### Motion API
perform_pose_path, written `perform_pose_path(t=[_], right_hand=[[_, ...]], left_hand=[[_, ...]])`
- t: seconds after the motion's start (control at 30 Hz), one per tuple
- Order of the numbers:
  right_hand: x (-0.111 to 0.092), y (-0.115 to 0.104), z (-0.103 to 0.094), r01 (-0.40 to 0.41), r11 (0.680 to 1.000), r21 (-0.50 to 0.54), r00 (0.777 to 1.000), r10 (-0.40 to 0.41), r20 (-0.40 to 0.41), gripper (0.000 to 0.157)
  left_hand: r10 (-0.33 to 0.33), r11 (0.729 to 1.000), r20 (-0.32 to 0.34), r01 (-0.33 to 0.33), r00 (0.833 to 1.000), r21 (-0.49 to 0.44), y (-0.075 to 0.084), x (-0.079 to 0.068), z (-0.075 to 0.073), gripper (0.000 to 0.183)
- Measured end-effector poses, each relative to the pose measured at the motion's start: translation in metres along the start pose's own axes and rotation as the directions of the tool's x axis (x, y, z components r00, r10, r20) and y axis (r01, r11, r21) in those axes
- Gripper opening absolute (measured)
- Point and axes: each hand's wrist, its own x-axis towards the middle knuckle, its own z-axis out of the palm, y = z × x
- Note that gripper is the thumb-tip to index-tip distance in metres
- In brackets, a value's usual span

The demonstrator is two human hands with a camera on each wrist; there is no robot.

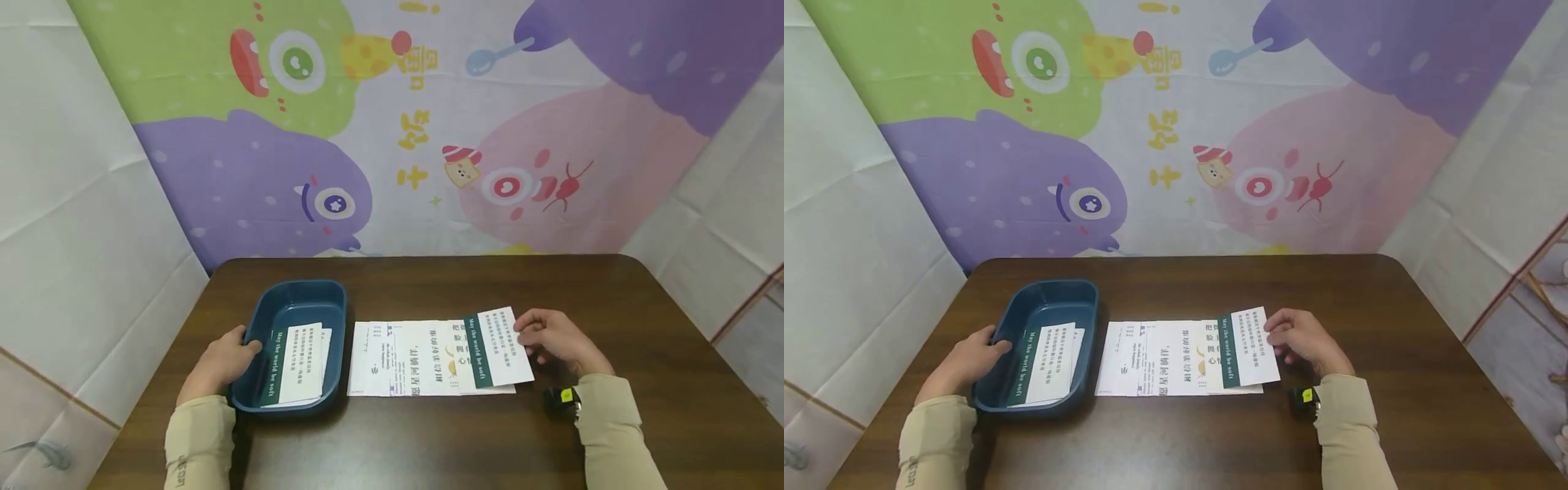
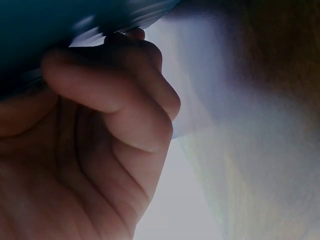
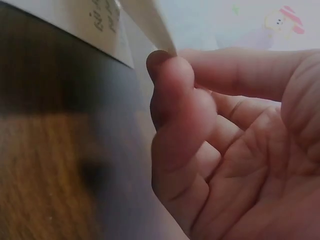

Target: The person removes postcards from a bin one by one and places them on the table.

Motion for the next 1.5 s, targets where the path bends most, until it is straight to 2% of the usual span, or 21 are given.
perform_pose_path(t=[0.2,1.07,1.27,1.5], right_hand=[[0.0049,0.0076,0.0033,-0.027,1.000,-0.010,1.000,0.028,0.015,0.023],[0.0016,0.0037,0.0084,0.009,0.987,-0.158,0.999,-0.003,0.040,0.016],[0.0008,0.0034,0.0056,0.010,0.984,-0.178,0.999,-0.002,0.046,0.024],[0.0011,0.0037,0.0068,-0.008,0.988,-0.156,0.999,0.014,0.041,0.035]], left_hand=[[0.007,1.000,-0.004,-0.007,1.000,0.013,-0.0012,0.0028,0.0005,0.062],[-0.015,1.000,0.010,0.014,1.000,0.013,0.0045,-0.0021,-0.0025,0.066],[-0.013,1.000,0.006,0.013,1.000,0.021,0.0051,-0.0027,-0.0026,0.066],[-0.016,1.000,0.006,0.016,1.000,0.017,0.0055,-0.0036,-0.0028,0.066]])
